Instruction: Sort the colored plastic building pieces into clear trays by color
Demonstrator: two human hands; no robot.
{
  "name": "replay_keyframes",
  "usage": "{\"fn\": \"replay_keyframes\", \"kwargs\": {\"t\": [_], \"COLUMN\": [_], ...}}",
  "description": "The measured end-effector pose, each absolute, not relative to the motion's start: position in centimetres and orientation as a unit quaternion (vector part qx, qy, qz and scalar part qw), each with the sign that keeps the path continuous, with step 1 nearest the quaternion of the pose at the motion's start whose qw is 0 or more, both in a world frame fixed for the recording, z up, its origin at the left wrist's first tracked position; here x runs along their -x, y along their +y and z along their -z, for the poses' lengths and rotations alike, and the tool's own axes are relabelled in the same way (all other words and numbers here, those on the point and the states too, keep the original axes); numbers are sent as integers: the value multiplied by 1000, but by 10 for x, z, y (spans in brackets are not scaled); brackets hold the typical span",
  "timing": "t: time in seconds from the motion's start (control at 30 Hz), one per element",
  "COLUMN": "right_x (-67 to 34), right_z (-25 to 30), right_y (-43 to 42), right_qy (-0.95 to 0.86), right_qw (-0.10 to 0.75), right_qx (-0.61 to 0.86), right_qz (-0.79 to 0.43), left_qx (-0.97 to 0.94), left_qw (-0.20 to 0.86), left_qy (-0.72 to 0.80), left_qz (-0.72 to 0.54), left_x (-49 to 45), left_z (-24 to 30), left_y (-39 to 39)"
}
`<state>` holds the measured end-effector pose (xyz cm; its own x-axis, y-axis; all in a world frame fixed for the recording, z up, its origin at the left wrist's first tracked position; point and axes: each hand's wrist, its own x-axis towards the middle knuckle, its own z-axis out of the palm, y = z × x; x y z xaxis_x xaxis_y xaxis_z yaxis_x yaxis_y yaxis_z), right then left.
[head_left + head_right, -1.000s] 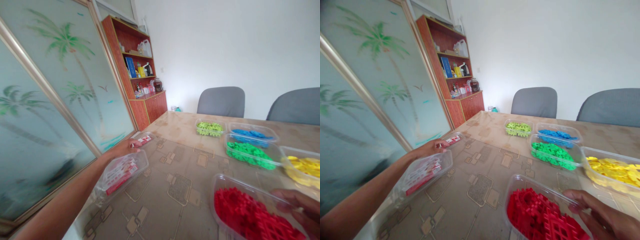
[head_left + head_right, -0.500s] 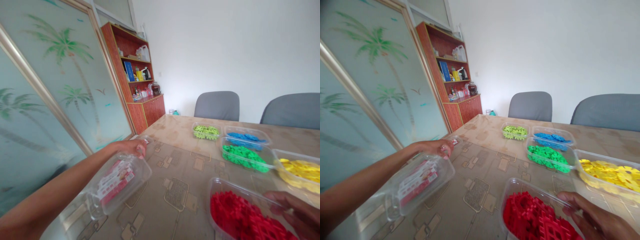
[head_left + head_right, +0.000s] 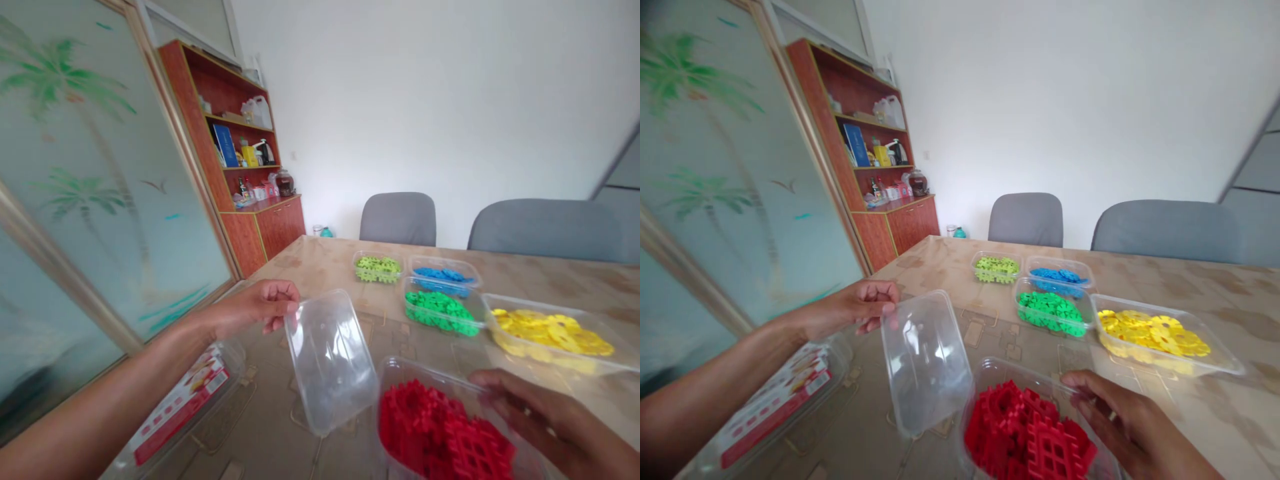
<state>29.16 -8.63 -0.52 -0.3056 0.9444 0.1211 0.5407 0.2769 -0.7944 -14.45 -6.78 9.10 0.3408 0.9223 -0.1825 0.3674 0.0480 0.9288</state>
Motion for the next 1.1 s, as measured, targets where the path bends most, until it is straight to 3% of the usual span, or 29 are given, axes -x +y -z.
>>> {"fn": "replay_keyframes", "kwargs": {"t": [0.13, 0.47, 0.83, 1.1], "right_x": [-278, -269, -252, -233], "right_z": [-8, -7, -4, -2], "right_y": [-93, -97, -85, -71], "right_qy": [-720, -749, -710, -720], "right_qw": [344, 293, 320, 360], "right_qx": [512, 502, 506, 492], "right_qz": [-318, -318, -372, -331], "left_qx": [-622, -513, -434, -390], "left_qw": [512, 475, 515, 528], "left_qy": [518, 576, 545, 456], "left_qz": [-289, -424, -499, -602], "left_x": [133, 139, 136, 138], "left_z": [-80, -56, -57, -64], "left_y": [-67, -29, -45, -52]}}
